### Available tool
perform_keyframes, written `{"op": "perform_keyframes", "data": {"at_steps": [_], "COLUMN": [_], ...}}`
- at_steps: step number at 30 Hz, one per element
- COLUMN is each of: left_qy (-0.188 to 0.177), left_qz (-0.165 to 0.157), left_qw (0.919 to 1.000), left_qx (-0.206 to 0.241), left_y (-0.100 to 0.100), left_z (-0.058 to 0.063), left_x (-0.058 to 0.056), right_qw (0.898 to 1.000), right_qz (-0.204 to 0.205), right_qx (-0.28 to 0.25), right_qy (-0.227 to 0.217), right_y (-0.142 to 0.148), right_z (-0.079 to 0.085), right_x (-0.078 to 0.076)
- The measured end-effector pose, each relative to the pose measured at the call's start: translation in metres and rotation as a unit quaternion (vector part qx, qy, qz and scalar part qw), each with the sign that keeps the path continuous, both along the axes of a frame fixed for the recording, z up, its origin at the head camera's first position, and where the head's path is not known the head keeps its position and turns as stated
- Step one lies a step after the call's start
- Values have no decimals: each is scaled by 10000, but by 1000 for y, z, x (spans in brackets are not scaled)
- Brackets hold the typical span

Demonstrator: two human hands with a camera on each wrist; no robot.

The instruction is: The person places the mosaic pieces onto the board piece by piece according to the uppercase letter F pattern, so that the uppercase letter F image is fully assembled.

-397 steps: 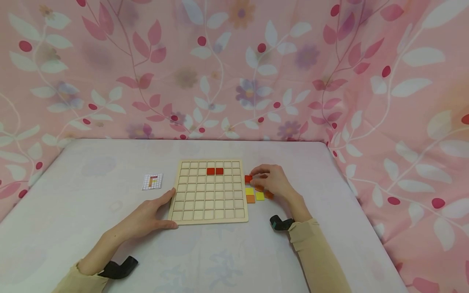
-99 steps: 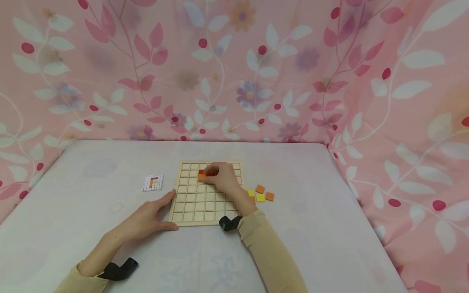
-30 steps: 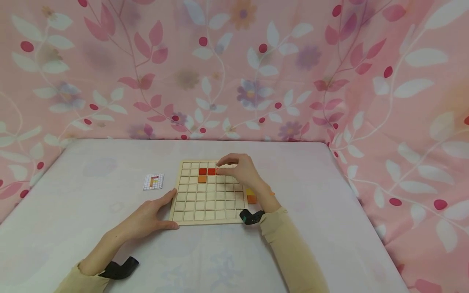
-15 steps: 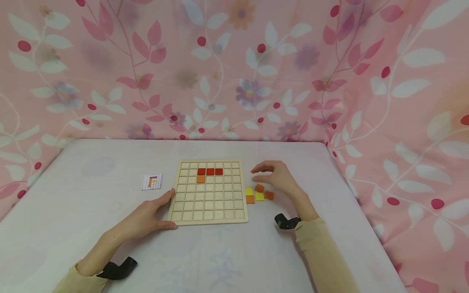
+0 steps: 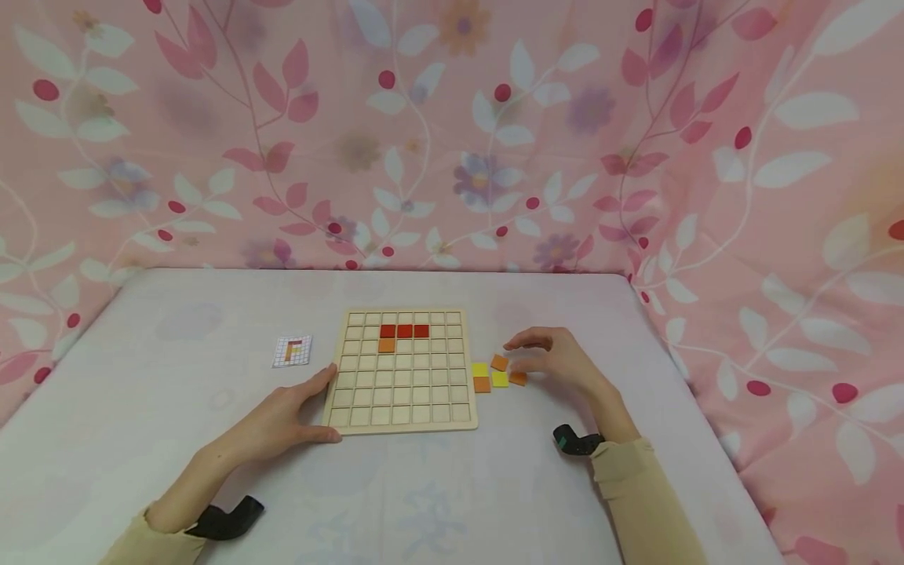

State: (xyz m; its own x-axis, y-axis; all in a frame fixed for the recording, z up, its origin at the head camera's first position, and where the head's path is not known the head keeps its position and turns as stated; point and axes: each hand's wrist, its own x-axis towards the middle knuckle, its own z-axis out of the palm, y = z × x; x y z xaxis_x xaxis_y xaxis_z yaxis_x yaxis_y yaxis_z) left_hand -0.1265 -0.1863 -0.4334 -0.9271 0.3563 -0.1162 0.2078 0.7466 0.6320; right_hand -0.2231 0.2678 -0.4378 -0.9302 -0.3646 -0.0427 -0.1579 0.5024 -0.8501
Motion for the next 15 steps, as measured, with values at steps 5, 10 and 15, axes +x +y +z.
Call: {"op": "perform_keyframes", "data": {"at_steps": [5,10,15], "left_qy": [-38,-26,-1], "left_qz": [-12,-19,-8], "left_qw": [10000,10000,10000], "left_qx": [30,38,42], "left_y": [0,0,-1], "left_z": [0,1,1], "left_x": [1,0,2], "right_qw": [9999,9990,9984], "right_qz": [107,378,454], "right_qx": [58,250,313], "right_qy": [-72,-13,77], "right_y": [2,8,9], "right_z": [-2,-7,-9], "right_x": [2,2,2]}}
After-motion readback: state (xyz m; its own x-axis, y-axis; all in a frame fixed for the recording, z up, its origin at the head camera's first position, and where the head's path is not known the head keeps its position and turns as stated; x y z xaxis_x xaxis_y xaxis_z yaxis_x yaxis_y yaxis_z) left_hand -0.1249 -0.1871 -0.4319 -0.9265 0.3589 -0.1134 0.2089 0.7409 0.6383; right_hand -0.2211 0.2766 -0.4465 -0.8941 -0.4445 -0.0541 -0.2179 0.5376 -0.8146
